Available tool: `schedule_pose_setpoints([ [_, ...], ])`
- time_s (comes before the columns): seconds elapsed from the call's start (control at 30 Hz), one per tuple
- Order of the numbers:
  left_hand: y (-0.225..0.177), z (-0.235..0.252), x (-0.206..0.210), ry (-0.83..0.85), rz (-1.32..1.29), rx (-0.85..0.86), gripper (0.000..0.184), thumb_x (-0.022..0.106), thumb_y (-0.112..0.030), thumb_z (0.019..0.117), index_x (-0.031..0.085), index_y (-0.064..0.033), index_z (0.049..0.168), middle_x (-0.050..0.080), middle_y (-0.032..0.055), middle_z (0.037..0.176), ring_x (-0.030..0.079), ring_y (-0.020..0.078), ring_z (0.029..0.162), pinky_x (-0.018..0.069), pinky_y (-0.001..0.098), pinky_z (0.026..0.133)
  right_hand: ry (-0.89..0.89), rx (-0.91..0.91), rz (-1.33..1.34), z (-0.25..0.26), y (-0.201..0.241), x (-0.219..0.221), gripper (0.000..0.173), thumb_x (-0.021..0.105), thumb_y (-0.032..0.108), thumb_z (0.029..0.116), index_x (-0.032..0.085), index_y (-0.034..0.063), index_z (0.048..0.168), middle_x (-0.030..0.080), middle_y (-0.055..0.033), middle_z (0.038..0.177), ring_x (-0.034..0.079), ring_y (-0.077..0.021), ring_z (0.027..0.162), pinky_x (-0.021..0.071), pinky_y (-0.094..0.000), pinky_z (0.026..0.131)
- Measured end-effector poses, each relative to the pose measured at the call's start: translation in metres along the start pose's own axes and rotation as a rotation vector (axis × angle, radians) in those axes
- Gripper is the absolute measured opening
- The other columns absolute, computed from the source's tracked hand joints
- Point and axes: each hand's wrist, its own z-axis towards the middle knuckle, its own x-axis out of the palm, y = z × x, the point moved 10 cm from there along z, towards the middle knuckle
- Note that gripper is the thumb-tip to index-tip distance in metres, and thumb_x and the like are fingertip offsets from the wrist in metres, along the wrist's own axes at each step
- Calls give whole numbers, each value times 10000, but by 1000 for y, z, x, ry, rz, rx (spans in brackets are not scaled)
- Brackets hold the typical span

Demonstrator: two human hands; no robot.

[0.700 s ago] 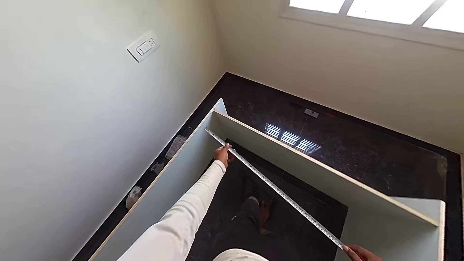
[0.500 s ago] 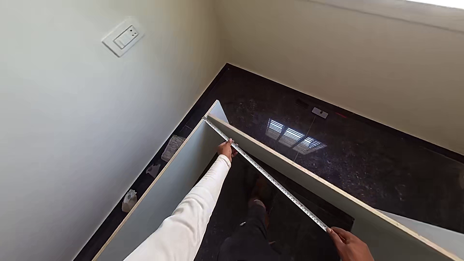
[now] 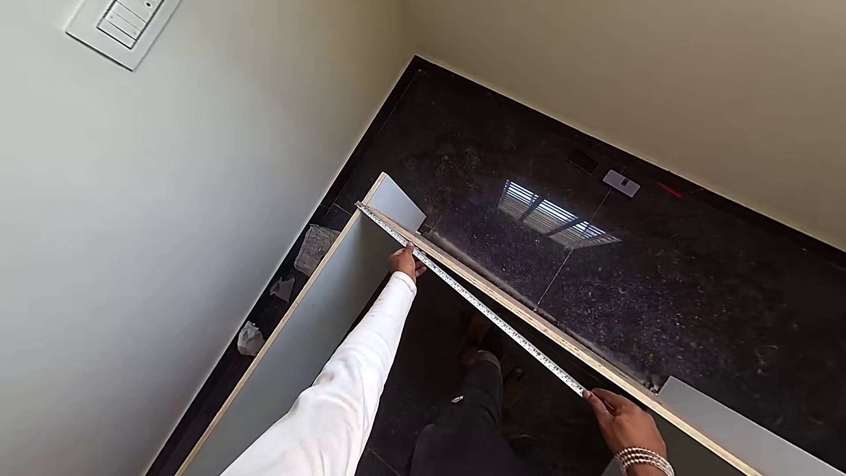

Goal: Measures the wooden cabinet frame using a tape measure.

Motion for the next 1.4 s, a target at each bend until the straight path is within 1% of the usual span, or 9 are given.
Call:
schedule_pose_setpoints([
  [0.13,5,-7,9,-6,25,-25,452,516,-387,1092,560,-35,1373,633,244,1240,685,335,933,580,505,795,24,-6,2,11,-11,-9,312,634,421,1017,785,191,1163,762,-115,1135,703,-323,1115,510,-609,973],
  [0.33,15,-31,20,0,80,4,539,531,-403,1077,472,-38,1470,544,274,1414,640,405,1159,560,576,910,147,-12,-20,15,-3,-21,324,576,423,1041,777,205,1171,757,-107,1148,697,-324,1122,513,-612,975],
  [0.57,64,-98,22,81,397,66,575,491,-484,1078,516,-20,1418,659,209,1292,696,347,1050,564,538,863,75,20,38,16,-61,-34,334,587,482,1011,784,243,1136,763,-82,1127,703,-321,1094,532,-616,898],
  [0.67,110,-148,11,93,520,98,555,503,-478,1075,550,-18,1381,666,200,1272,703,334,1015,571,536,839,84,-4,78,12,-123,-41,345,578,479,1012,781,237,1149,755,-88,1155,693,-320,1125,531,-626,907],
  [0.87,252,-296,-3,91,637,13,528,392,-473,1112,545,-26,1347,672,163,1171,699,259,883,581,454,740,79,-49,119,14,-312,-79,341,569,444,1015,776,179,1067,756,-110,1078,700,-323,1077,527,-613,870],
  [0.97,335,-372,-7,64,723,-91,510,413,-452,1111,551,-14,1333,687,180,1156,712,284,881,590,470,736,108,-70,136,8,-411,-92,331,574,414,1024,776,160,1095,752,-132,1097,695,-349,1087,518,-639,890],
  [1.07,390,-424,13,163,1024,-71,439,477,-370,1107,600,4,1303,713,194,1133,717,284,850,583,460,719,110,-59,159,6,-502,-104,315,596,407,1023,783,169,1109,752,-131,1122,689,-350,1109,510,-650,919],
  [1.23,416,-480,73,462,1257,60,283,579,-241,1072,663,-11,1214,728,170,1122,733,259,874,600,441,775,78,-27,136,10,-608,-120,310,604,419,1028,789,175,1075,756,-118,1090,695,-336,1081,515,-635,903],
  [1.4,393,-500,86,415,1180,141,270,551,-216,1079,654,-17,1230,730,157,1134,740,251,913,607,422,770,90,3,131,29,-655,-120,296,604,411,1035,792,188,1084,760,-114,1075,698,-338,1065,512,-632,891],
])
